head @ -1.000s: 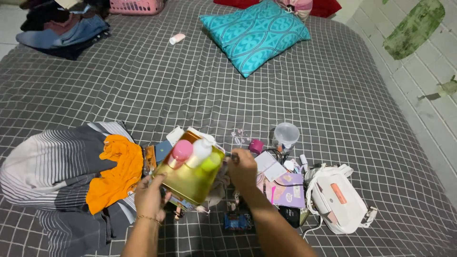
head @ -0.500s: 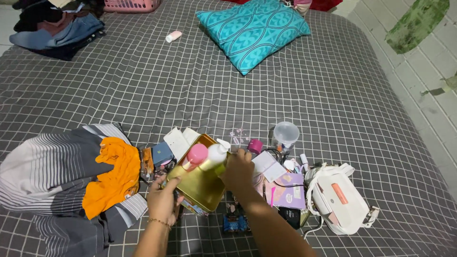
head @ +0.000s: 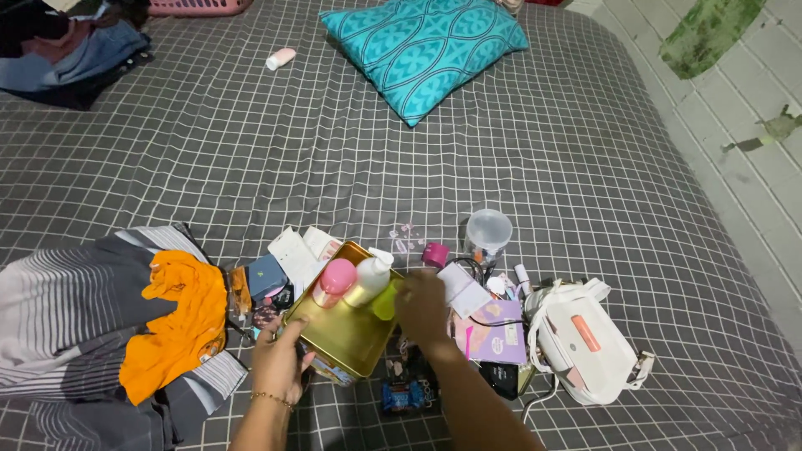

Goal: The person removes a small pink item from a blue drawer and then sorts various personal items on a bed, including cosmetics, bottles, and small containers. They place several items into a gold tin and a white bag, arranging them on the bed surface.

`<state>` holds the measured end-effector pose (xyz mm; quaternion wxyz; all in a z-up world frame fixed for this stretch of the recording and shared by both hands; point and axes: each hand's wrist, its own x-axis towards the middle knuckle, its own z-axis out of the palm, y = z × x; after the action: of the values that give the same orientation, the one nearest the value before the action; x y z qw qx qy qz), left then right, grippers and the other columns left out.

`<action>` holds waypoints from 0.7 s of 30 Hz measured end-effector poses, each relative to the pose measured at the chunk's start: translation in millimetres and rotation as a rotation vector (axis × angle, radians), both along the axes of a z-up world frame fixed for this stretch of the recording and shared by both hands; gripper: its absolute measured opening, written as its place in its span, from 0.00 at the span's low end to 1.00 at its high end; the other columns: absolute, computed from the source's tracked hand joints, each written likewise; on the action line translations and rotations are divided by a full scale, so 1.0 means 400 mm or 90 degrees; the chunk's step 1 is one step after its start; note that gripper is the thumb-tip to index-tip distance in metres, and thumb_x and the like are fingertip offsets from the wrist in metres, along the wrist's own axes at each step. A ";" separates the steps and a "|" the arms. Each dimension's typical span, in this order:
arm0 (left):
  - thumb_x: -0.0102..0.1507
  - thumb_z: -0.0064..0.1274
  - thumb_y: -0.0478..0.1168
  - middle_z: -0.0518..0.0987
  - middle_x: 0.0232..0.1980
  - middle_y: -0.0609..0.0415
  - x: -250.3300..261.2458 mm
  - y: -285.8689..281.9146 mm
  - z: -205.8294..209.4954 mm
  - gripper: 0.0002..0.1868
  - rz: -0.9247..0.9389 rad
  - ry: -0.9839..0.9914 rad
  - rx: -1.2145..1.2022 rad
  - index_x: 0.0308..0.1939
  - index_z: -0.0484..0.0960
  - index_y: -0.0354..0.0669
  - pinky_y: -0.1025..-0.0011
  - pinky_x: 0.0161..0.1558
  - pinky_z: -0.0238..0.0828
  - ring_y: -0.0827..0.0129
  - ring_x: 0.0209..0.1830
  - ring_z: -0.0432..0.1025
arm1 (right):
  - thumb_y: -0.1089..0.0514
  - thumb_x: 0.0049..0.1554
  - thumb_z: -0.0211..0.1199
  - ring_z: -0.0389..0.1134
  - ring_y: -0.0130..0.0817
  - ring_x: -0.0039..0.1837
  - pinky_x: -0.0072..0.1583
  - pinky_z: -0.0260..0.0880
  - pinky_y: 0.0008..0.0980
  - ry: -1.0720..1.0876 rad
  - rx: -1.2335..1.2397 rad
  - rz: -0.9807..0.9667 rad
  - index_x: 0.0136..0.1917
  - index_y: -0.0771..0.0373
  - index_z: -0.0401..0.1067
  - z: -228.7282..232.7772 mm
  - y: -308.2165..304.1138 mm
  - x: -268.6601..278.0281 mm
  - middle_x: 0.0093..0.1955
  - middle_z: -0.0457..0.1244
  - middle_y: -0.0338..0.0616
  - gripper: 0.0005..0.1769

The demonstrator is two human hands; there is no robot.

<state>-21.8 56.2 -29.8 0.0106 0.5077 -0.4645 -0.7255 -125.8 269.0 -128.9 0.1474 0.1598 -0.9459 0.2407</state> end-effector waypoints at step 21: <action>0.56 0.62 0.42 0.70 0.69 0.57 -0.001 0.047 -0.003 0.36 0.024 -0.045 -0.018 0.69 0.70 0.46 0.62 0.49 0.75 0.66 0.67 0.66 | 0.65 0.55 0.59 0.72 0.39 0.36 0.33 0.74 0.30 -0.365 0.308 -0.046 0.37 0.62 0.76 -0.238 0.345 -0.102 0.37 0.69 0.45 0.07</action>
<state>-22.2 75.0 -31.0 0.0151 0.5414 -0.4651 -0.7002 -166.4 406.8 -224.1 -0.1569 0.0824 -0.9834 0.0401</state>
